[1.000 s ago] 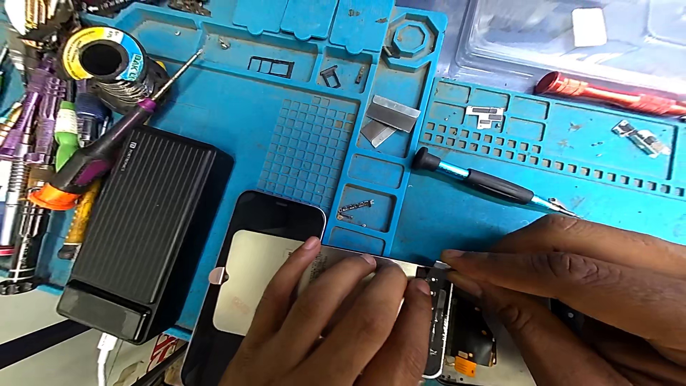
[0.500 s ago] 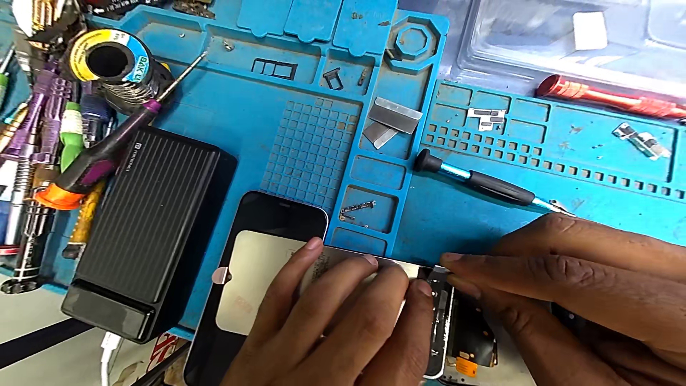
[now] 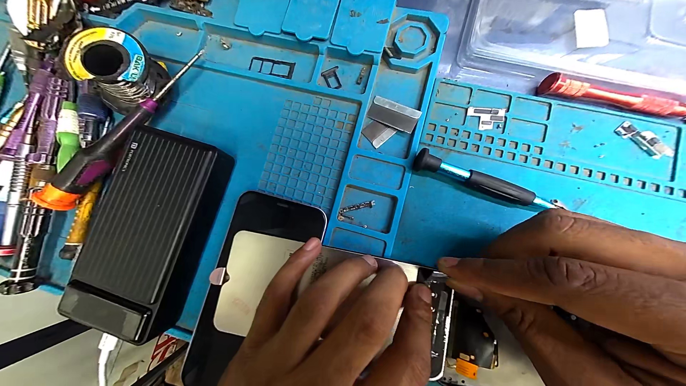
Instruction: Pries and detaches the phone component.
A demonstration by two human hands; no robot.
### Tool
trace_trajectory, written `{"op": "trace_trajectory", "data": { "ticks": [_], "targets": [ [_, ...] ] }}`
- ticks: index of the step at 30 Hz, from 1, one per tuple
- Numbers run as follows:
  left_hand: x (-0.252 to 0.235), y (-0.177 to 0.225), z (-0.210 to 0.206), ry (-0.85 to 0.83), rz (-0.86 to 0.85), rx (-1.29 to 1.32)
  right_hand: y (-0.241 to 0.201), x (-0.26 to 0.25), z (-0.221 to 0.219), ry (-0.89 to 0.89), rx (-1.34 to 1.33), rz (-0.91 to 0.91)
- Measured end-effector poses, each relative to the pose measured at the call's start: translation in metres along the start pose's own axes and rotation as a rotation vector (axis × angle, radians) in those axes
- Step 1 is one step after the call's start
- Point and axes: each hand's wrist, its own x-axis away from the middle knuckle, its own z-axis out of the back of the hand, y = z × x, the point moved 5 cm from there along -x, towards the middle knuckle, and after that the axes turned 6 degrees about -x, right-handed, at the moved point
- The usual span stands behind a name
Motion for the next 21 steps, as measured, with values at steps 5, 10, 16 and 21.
{"op": "trace_trajectory", "data": {
  "ticks": [5,10,16,21],
  "targets": [
    [-0.0003,0.0001,0.0001,0.001,0.000,-0.002,-0.0001,-0.0004,-0.0010,0.016,0.016,0.026],
    [-0.0003,0.0001,0.0002,0.001,-0.004,-0.007,-0.0014,0.0011,-0.0017,0.044,0.046,0.023],
    [0.0004,-0.0012,0.0006,0.030,0.007,0.026,0.0012,0.0025,0.0000,0.076,-0.004,0.014],
    [0.0001,-0.0027,0.0034,0.025,0.022,0.076,0.0006,0.0026,-0.0006,0.046,-0.007,0.012]
  ]
}}
